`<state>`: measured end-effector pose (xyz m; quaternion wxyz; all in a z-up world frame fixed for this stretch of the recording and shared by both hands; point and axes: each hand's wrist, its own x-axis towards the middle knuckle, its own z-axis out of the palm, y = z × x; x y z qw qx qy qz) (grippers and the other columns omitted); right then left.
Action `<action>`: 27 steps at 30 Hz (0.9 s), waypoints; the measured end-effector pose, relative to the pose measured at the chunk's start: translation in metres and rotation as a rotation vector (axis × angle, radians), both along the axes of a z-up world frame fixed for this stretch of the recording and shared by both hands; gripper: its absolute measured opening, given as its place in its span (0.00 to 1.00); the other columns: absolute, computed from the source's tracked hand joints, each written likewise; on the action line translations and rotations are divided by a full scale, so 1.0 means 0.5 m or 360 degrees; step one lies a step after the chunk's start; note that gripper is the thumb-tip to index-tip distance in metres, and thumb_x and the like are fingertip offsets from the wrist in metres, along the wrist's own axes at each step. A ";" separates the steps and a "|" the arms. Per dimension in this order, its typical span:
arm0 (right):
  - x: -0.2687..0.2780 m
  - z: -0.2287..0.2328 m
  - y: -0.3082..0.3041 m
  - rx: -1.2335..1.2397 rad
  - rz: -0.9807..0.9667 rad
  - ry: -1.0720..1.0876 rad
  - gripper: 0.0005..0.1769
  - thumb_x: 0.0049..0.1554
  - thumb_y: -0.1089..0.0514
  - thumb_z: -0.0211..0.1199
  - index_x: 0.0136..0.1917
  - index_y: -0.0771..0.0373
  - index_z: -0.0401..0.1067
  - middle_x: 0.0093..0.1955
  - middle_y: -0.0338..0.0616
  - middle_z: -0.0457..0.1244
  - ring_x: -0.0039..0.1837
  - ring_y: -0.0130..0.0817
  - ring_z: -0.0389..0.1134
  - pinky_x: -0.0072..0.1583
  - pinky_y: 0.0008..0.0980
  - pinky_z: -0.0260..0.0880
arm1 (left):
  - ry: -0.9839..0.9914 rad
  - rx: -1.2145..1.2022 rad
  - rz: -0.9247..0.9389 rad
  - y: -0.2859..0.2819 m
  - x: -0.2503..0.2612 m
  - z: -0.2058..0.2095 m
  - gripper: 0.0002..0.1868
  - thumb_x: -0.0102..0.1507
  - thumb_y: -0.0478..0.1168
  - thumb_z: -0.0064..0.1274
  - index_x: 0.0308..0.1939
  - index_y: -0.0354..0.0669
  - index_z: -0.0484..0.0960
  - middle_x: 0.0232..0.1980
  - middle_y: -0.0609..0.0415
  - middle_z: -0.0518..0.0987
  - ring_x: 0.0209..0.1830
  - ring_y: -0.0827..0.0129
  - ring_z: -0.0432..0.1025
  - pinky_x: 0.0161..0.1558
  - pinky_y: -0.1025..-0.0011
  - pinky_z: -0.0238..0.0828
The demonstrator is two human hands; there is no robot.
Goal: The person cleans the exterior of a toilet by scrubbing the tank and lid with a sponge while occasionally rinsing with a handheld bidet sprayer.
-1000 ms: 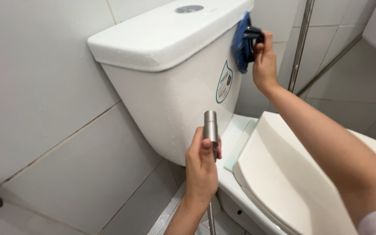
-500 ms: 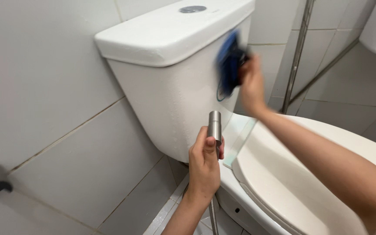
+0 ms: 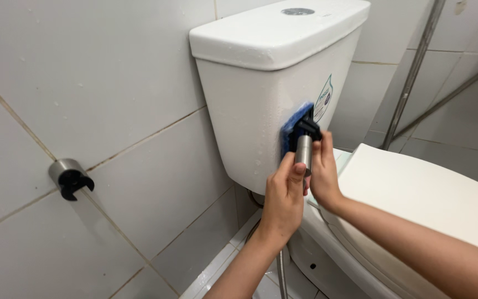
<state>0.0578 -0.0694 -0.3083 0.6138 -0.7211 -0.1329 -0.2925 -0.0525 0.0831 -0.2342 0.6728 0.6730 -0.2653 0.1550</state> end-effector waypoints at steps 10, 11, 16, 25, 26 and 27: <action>0.267 0.022 -0.158 0.0511 -0.0526 0.0578 0.16 0.73 0.47 0.33 0.48 0.56 0.54 0.33 0.39 0.53 0.32 0.31 0.54 0.35 0.34 0.59 | 0.0044 0.0058 0.0043 0.075 -0.028 0.001 0.38 0.67 0.75 0.22 0.33 0.45 0.68 0.22 0.62 0.67 0.22 0.78 0.64 0.25 0.76 0.62; 0.250 0.003 -0.150 0.0513 -0.0533 0.0578 0.16 0.73 0.47 0.33 0.48 0.56 0.54 0.33 0.39 0.53 0.32 0.31 0.54 0.35 0.34 0.59 | 0.0044 0.0058 0.0036 0.079 -0.028 -0.001 0.38 0.67 0.75 0.22 0.33 0.45 0.68 0.22 0.62 0.67 0.22 0.78 0.64 0.25 0.76 0.62; 0.146 -0.005 -0.145 0.0842 0.0164 0.1243 0.20 0.71 0.42 0.36 0.44 0.57 0.53 0.33 0.37 0.49 0.34 0.29 0.53 0.37 0.40 0.66 | 0.0081 0.0098 0.0005 0.095 -0.012 -0.033 0.38 0.67 0.75 0.22 0.33 0.45 0.68 0.23 0.62 0.67 0.22 0.78 0.63 0.24 0.75 0.60; 0.042 0.225 -0.175 -0.1409 -0.0669 0.0958 0.28 0.66 0.38 0.52 0.68 0.57 0.74 0.52 0.55 0.70 0.48 0.47 0.72 0.52 0.42 0.72 | 0.0586 0.0137 -0.0121 0.089 -0.013 -0.072 0.43 0.65 0.75 0.16 0.29 0.45 0.75 0.19 0.63 0.67 0.20 0.79 0.64 0.24 0.78 0.66; 0.035 0.229 -0.148 -0.1415 -0.0671 0.0962 0.28 0.66 0.38 0.52 0.68 0.57 0.74 0.52 0.55 0.70 0.48 0.47 0.72 0.52 0.42 0.72 | 0.0591 0.0133 -0.0124 0.090 -0.011 -0.074 0.43 0.65 0.75 0.16 0.29 0.45 0.75 0.19 0.63 0.67 0.20 0.79 0.64 0.24 0.78 0.66; 0.029 0.230 -0.125 -0.1742 -0.0652 0.1104 0.28 0.63 0.36 0.54 0.69 0.51 0.74 0.54 0.53 0.72 0.49 0.48 0.76 0.52 0.43 0.76 | 0.0624 0.0105 -0.0105 0.091 -0.008 -0.076 0.43 0.66 0.74 0.17 0.29 0.44 0.75 0.19 0.63 0.67 0.20 0.80 0.64 0.24 0.79 0.67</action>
